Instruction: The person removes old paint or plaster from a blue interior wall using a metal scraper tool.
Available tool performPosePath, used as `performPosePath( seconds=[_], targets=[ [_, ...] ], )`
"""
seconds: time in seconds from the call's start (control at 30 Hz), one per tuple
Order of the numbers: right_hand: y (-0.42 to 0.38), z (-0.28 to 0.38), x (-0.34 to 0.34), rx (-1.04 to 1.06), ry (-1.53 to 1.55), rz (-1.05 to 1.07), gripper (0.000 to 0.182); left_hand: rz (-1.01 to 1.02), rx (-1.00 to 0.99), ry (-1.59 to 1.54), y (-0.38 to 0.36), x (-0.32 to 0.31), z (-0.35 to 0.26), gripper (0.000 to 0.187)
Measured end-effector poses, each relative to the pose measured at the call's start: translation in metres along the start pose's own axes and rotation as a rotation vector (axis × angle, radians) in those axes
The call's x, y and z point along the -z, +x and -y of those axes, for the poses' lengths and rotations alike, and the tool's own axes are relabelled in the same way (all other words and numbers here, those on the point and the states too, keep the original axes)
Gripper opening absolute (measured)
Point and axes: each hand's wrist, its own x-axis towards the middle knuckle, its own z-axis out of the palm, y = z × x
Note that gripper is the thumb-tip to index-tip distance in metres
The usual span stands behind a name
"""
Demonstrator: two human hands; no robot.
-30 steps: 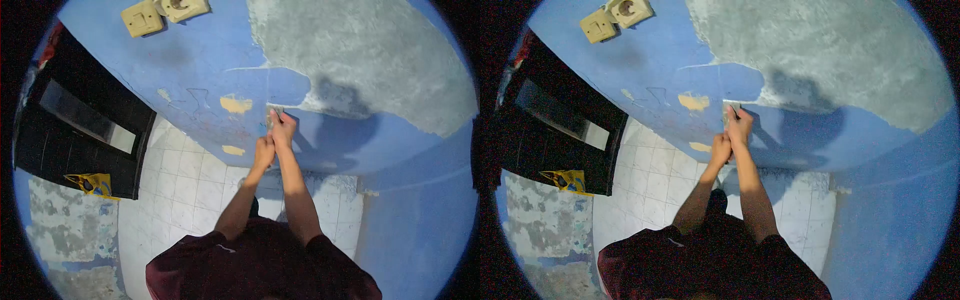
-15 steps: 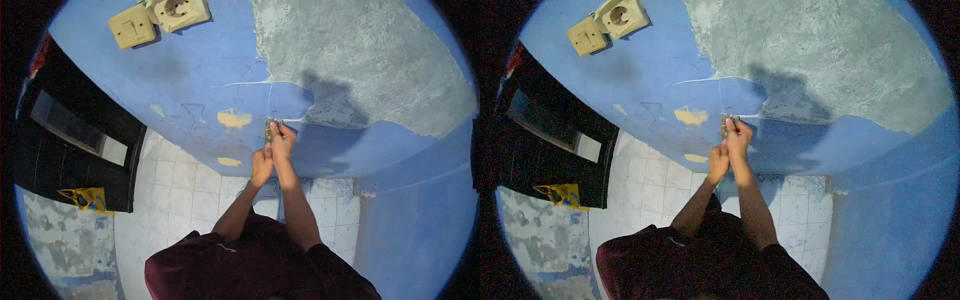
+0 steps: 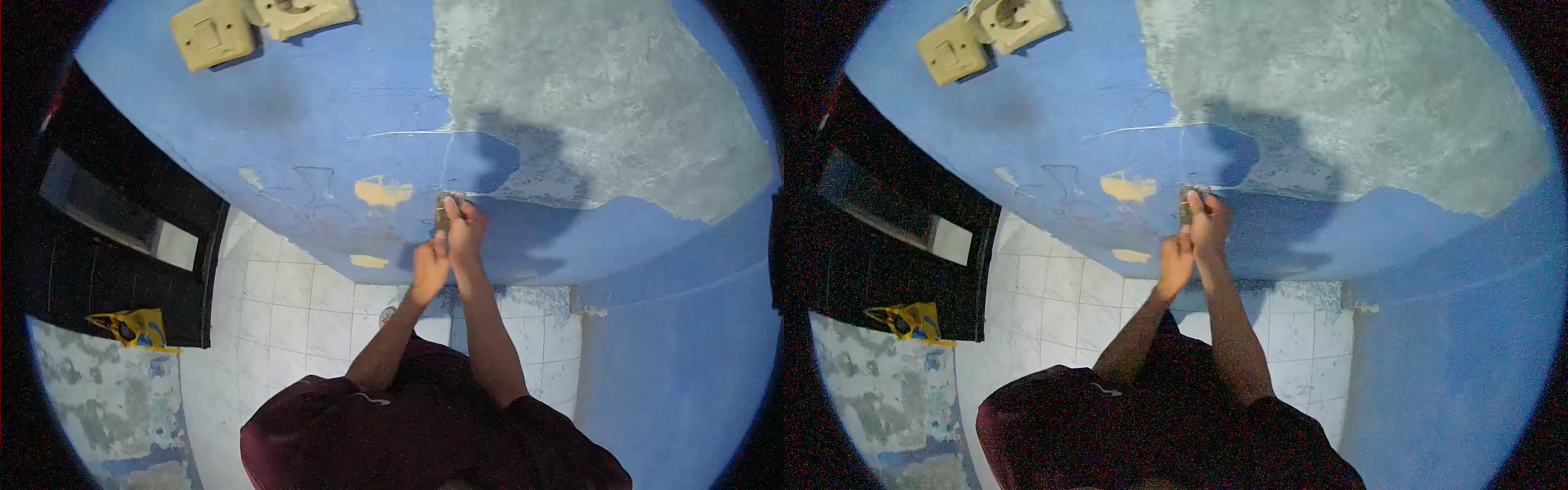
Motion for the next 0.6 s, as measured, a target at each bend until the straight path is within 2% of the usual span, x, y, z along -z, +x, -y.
performPosePath(
  seconds=[0.1, 0.17, 0.2, 0.27, 0.3, 0.37, 0.4, 0.47, 0.6],
  targets=[
    [0.006, -0.009, 0.007, -0.004, -0.105, 0.029, 0.017, 0.007, 0.004, -0.032, -0.001, -0.002, -0.003, 0.057],
    [-0.002, 0.007, -0.001, 0.003, 0.062, 0.021, 0.029, -0.009, -0.027, -0.009, 0.004, 0.006, -0.005, 0.057],
    [0.000, 0.001, 0.002, 0.001, 0.064, 0.017, 0.029, -0.005, -0.028, 0.053, 0.005, 0.013, -0.005, 0.056],
    [0.002, -0.015, 0.012, -0.051, 0.072, 0.190, 0.023, -0.009, -0.065, 0.180, 0.008, 0.032, -0.004, 0.054],
    [-0.004, -0.017, 0.019, -0.056, 0.073, 0.186, 0.023, -0.016, -0.105, 0.249, 0.011, 0.046, -0.002, 0.052],
    [-0.031, 0.003, 0.029, -0.205, 0.061, 0.259, 0.027, -0.001, -0.129, 0.406, 0.022, 0.077, -0.009, 0.049],
    [-0.038, 0.004, 0.042, -0.263, -0.048, 0.344, 0.043, 0.000, -0.130, 0.409, 0.028, 0.090, -0.018, 0.049],
    [-0.054, -0.006, 0.058, -0.323, -0.035, 0.360, 0.045, 0.047, -0.188, 0.635, 0.034, 0.109, -0.040, 0.047],
    [-0.073, -0.024, 0.079, -0.417, -0.042, 0.433, 0.048, 0.082, -0.222, 0.776, 0.039, 0.113, -0.071, 0.047]
  ],
)
